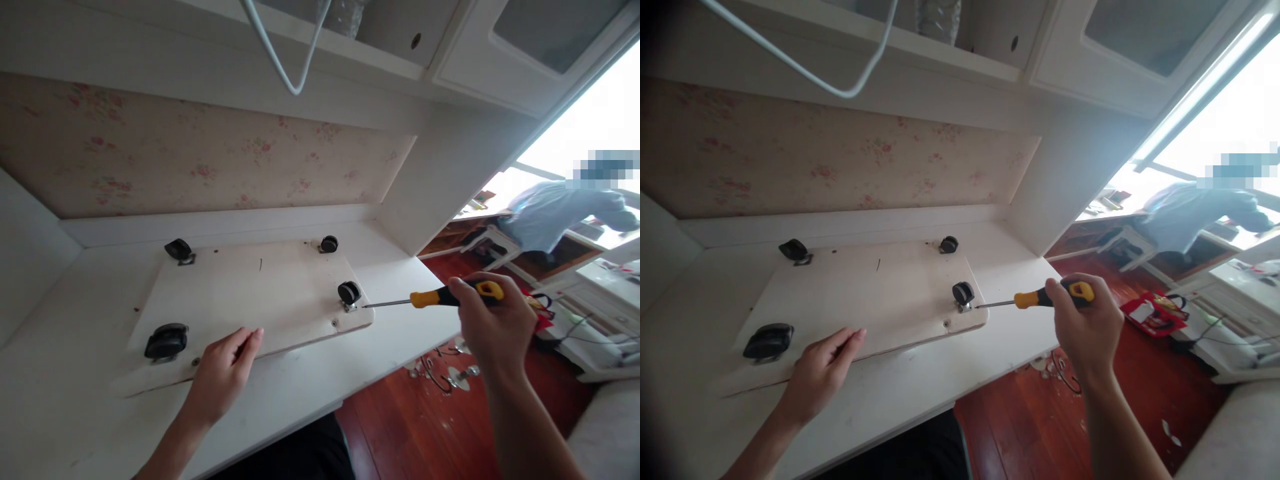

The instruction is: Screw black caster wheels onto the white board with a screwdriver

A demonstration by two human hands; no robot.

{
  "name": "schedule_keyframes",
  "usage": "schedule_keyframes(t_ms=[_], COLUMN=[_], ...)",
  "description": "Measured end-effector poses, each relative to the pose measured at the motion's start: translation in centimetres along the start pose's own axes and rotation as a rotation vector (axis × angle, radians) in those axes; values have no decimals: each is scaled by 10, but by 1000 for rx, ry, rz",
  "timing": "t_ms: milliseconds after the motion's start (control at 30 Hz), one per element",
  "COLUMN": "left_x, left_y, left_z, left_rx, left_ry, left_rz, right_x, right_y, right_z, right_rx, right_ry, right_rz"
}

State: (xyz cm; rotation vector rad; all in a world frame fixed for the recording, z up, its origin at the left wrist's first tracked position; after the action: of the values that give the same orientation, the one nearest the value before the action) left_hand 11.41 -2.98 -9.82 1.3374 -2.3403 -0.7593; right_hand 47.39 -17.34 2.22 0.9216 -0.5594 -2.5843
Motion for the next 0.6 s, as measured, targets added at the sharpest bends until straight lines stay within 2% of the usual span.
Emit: schedule_keyframes(t_ms=[233,467,600], left_x=[0,-2,-2], left_y=[1,1,1], left_z=[4,5,6], left_rx=[-16,-38,-35], left_ry=[-3,-20,-20], left_rz=[3,6,5], right_x=[-3,-1,-1], right_y=[-22,-26,-28], right_z=[16,25,29], right_rx=[141,185,212], right_ry=[21,3,45], right_rz=[94,122,153])
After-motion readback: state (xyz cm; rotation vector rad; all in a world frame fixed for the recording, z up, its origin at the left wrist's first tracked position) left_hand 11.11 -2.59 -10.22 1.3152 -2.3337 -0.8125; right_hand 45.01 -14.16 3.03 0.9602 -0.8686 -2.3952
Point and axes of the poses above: each hand's wrist, its own x-axis away from the middle knuckle, its own y-axis out of the back of the hand, z = x × y, the point moved 3 cm from there along -x, towards the middle knuckle, and after that the axes turned 7 degrees about z, right-handed, at the moved point
